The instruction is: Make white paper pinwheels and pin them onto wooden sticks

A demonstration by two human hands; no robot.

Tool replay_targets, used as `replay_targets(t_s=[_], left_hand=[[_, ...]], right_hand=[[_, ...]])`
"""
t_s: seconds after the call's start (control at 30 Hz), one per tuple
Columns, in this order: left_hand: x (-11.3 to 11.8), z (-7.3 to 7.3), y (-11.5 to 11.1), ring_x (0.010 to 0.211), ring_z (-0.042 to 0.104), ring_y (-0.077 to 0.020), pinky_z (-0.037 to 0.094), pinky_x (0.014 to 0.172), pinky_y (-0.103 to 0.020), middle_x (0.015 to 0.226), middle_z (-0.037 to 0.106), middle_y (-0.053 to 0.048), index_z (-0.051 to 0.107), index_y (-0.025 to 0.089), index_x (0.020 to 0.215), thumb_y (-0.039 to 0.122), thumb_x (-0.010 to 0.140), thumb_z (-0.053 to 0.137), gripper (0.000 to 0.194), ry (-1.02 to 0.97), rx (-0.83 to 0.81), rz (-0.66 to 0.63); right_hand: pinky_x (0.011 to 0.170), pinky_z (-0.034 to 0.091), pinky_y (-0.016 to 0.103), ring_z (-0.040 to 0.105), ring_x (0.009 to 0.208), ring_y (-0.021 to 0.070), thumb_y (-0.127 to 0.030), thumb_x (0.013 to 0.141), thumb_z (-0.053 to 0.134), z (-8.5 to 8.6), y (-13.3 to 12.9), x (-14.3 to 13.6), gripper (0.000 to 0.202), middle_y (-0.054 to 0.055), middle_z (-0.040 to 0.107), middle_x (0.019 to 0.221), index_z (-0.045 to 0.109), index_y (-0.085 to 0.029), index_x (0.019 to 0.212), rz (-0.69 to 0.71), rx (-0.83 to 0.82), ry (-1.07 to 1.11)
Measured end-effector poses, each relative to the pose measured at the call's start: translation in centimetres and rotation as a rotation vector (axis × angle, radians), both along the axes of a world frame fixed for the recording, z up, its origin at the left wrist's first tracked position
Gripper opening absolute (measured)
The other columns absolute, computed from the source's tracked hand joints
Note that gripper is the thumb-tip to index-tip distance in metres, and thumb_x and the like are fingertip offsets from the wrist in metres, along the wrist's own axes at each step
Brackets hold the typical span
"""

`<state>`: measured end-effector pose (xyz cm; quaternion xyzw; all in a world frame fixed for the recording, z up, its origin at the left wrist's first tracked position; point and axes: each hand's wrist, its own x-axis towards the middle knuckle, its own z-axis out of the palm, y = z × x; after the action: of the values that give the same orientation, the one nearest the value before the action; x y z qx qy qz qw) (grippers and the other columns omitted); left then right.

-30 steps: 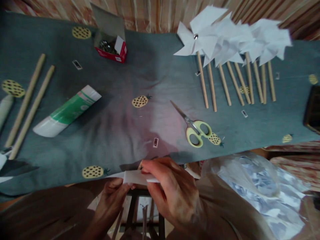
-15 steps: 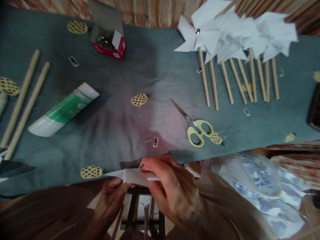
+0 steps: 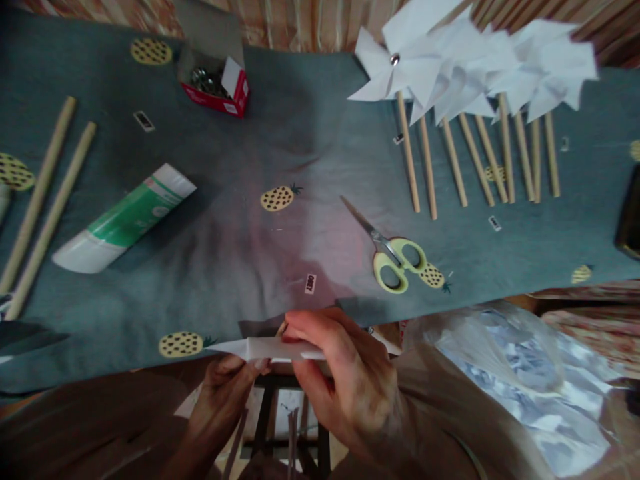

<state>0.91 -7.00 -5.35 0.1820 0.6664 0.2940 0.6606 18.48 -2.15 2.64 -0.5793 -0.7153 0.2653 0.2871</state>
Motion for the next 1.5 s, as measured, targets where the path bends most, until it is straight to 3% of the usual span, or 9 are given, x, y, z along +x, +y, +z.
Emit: replay_targets(t_s=[0.1, 0.23, 0.4, 0.53, 0.7, 0.93, 1.17, 1.33, 1.5], left_hand=[[0.0, -0.5, -0.2, 0.057, 0.058, -0.0152, 0.048, 0.055, -0.023, 0.055, 0.065, -0.002, 0.069, 0.017, 0.05, 0.04, 0.062, 0.079, 0.028, -0.01, 0.028, -0.026], [0.2, -0.7, -0.3, 0.062, 0.062, -0.0175, 0.051, 0.059, -0.025, 0.059, 0.068, -0.003, 0.072, 0.017, 0.054, 0.041, 0.059, 0.081, 0.026, -0.023, -0.008, 0.042], [0.4, 0.8, 0.6, 0.074, 0.067, -0.0202, 0.054, 0.073, -0.027, 0.074, 0.076, -0.007, 0.079, 0.019, 0.07, 0.038, 0.054, 0.084, 0.025, -0.089, -0.058, 0.046], [0.3, 1.5, 0.8, 0.06, 0.059, -0.0128, 0.05, 0.062, -0.023, 0.066, 0.072, -0.005, 0.08, 0.018, 0.074, 0.042, 0.057, 0.084, 0.03, -0.11, -0.055, 0.017], [0.6, 1.8, 0.5, 0.053, 0.051, -0.0092, 0.043, 0.053, -0.021, 0.057, 0.063, -0.002, 0.08, 0.015, 0.075, 0.046, 0.062, 0.08, 0.033, -0.167, 0.035, -0.023], [1.6, 2.0, 0.3, 0.049, 0.051, -0.0085, 0.041, 0.045, -0.021, 0.065, 0.063, -0.002, 0.08, 0.016, 0.075, 0.041, 0.055, 0.085, 0.032, -0.267, 0.118, 0.104], [2.3, 3.3, 0.3, 0.051, 0.052, -0.0073, 0.042, 0.048, -0.02, 0.065, 0.065, -0.003, 0.079, 0.013, 0.08, 0.037, 0.059, 0.083, 0.032, -0.329, 0.196, 0.143], [2.6, 3.8, 0.3, 0.049, 0.053, -0.0082, 0.044, 0.049, -0.022, 0.061, 0.065, -0.003, 0.078, 0.011, 0.076, 0.038, 0.055, 0.084, 0.035, -0.343, 0.213, 0.156], [2.6, 4.3, 0.3, 0.047, 0.054, -0.0085, 0.046, 0.049, -0.023, 0.061, 0.065, -0.002, 0.076, 0.011, 0.073, 0.039, 0.046, 0.088, 0.041, -0.358, 0.221, 0.189]], right_hand=[[0.081, 0.06, 0.019, 0.074, 0.084, 0.0125, -0.011, 0.084, 0.061, 0.0, 0.2, -0.2, 0.035, 0.0, 0.076, 0.096, 0.057, -0.024, 0.116, -0.061, -0.084, 0.058], [0.076, 0.06, 0.02, 0.074, 0.078, 0.0121, -0.018, 0.083, 0.067, 0.0, 0.2, -0.2, 0.032, -0.003, 0.076, 0.09, 0.058, -0.028, 0.113, -0.147, -0.229, 0.125], [0.075, 0.058, 0.023, 0.072, 0.077, 0.0122, -0.024, 0.086, 0.065, -0.1, 0.7, -0.3, 0.022, -0.001, 0.076, 0.096, 0.061, -0.026, 0.107, -0.187, -0.397, 0.264], [0.071, 0.057, 0.023, 0.072, 0.081, 0.0149, -0.024, 0.083, 0.065, 0.0, 1.8, -0.4, 0.016, 0.002, 0.076, 0.092, 0.062, -0.022, 0.098, -0.188, -0.506, 0.358], [0.071, 0.056, 0.026, 0.072, 0.082, 0.0168, -0.023, 0.079, 0.066, -0.4, 2.9, -0.5, 0.021, 0.005, 0.076, 0.095, 0.061, -0.019, 0.099, -0.157, -0.537, 0.492], [0.066, 0.055, 0.028, 0.072, 0.075, 0.0184, -0.027, 0.072, 0.069, -0.9, 3.9, -0.4, 0.03, 0.006, 0.077, 0.088, 0.061, -0.017, 0.1, -0.123, -0.576, 0.539], [0.062, 0.053, 0.027, 0.069, 0.066, 0.0166, -0.029, 0.061, 0.074, -1.0, 5.0, -0.2, 0.034, 0.004, 0.076, 0.078, 0.062, -0.016, 0.09, -0.128, -0.557, 0.573], [0.062, 0.054, 0.029, 0.069, 0.067, 0.0178, -0.029, 0.056, 0.078, -0.3, 5.2, -0.2, 0.038, 0.005, 0.076, 0.078, 0.062, -0.017, 0.089, -0.117, -0.631, 0.632], [0.065, 0.055, 0.028, 0.069, 0.064, 0.0162, -0.018, 0.052, 0.078, -0.2, 5.7, -0.3, 0.036, 0.003, 0.076, 0.075, 0.064, -0.017, 0.085, -0.161, -0.673, 0.654]])
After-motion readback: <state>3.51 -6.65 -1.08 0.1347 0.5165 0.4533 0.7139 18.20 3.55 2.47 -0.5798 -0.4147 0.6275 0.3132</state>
